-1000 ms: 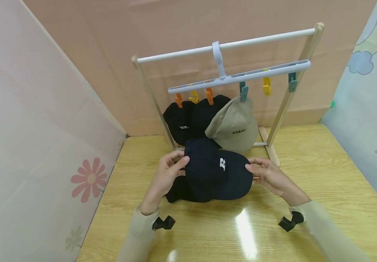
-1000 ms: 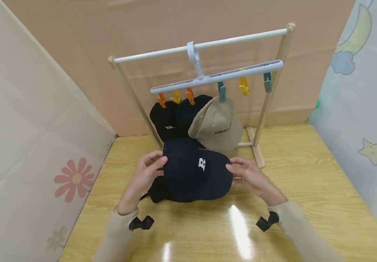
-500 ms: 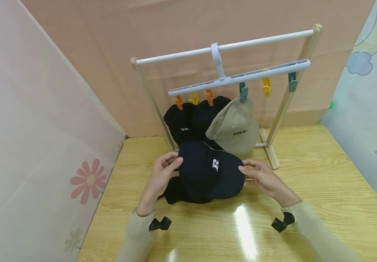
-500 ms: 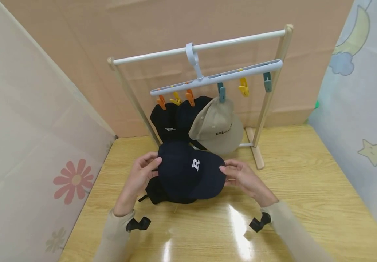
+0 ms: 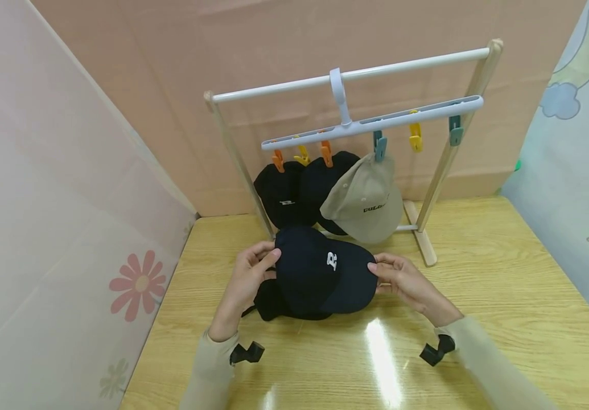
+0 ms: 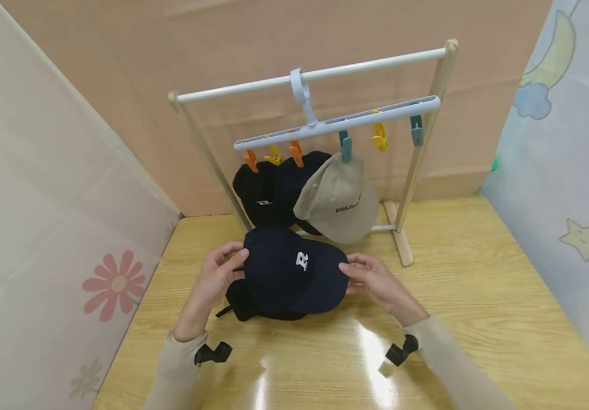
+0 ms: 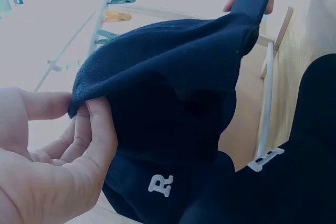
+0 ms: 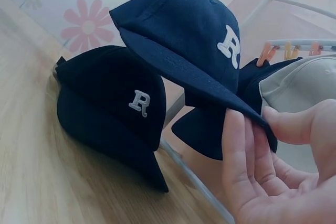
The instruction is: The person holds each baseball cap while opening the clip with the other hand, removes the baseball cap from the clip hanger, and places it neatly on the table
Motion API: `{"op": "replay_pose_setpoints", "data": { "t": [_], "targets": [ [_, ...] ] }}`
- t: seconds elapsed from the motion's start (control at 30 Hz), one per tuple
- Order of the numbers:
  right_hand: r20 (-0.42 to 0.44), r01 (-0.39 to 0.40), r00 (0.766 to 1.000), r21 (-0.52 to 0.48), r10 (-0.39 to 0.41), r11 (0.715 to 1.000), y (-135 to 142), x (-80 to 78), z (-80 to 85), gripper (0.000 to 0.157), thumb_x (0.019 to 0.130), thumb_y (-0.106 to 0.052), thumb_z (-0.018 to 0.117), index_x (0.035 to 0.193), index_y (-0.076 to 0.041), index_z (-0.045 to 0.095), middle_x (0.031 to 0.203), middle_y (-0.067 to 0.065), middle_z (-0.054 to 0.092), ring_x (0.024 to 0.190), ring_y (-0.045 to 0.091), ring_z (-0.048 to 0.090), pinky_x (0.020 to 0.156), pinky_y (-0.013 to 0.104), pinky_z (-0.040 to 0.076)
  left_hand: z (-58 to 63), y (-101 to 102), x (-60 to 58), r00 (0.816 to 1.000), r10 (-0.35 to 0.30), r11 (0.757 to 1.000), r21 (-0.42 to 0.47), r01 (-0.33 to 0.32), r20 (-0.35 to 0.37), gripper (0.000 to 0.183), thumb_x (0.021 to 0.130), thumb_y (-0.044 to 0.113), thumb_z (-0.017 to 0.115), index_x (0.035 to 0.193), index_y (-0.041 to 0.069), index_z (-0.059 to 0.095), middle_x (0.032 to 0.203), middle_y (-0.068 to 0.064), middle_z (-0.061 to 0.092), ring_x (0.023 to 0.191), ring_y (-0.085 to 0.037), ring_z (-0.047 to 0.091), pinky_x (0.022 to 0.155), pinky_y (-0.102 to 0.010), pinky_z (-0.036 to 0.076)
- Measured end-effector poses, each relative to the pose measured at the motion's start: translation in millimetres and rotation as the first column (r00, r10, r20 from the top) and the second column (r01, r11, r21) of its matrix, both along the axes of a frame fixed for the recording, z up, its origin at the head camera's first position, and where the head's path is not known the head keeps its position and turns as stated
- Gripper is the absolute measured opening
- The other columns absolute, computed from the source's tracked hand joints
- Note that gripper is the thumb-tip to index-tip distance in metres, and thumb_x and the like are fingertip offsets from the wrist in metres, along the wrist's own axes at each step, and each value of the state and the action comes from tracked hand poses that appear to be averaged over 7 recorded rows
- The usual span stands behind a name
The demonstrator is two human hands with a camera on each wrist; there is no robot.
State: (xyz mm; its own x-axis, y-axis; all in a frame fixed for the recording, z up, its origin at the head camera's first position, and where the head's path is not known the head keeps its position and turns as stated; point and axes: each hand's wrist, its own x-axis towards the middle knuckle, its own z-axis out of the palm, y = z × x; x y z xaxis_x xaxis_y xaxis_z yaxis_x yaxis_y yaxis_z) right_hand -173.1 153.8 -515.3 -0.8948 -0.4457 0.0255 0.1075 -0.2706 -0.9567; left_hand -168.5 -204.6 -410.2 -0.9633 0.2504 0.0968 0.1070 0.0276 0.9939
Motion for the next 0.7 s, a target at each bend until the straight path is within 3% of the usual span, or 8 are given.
{"op": "replay_pose_setpoints", "data": {
  "t": [0.37, 0.7],
  "targets": [
    [0.056, 0.049, 0.997, 0.021, -0.05, 0.999, -16.6, -7.6, -10.7, 0.02, 0.111, -0.018, 0.059, 0.129, -0.008, 0.061, 0.104, -0.004, 0.075, 0.089, 0.013, 0.074, 0.082, 0.03, 0.063, -8.3, -9.2, -6.3, 0.997, 0.045, 0.999, -0.012, -0.044, 0.057, 0.023, 0.11, 0.012, 0.058, 0.122, -0.005, 0.067, 0.094, 0.003, 0.073, 0.087, -0.014, 0.07, 0.076, -0.029, 0.061],
    [0.104, 0.101, 0.989, 0.01, -0.101, 0.995, -32.0, -12.3, -16.0, 0.011, 0.109, -0.016, 0.063, 0.117, -0.009, 0.065, 0.099, -0.002, 0.074, 0.085, 0.013, 0.074, 0.079, 0.03, 0.064, -9.9, -21.0, -12.0, 0.996, 0.076, 0.993, -0.09, -0.071, 0.045, 0.031, 0.109, 0.018, 0.062, 0.13, -0.004, 0.067, 0.096, 0.003, 0.076, 0.09, -0.017, 0.072, 0.081, -0.033, 0.063]
  ]
}}
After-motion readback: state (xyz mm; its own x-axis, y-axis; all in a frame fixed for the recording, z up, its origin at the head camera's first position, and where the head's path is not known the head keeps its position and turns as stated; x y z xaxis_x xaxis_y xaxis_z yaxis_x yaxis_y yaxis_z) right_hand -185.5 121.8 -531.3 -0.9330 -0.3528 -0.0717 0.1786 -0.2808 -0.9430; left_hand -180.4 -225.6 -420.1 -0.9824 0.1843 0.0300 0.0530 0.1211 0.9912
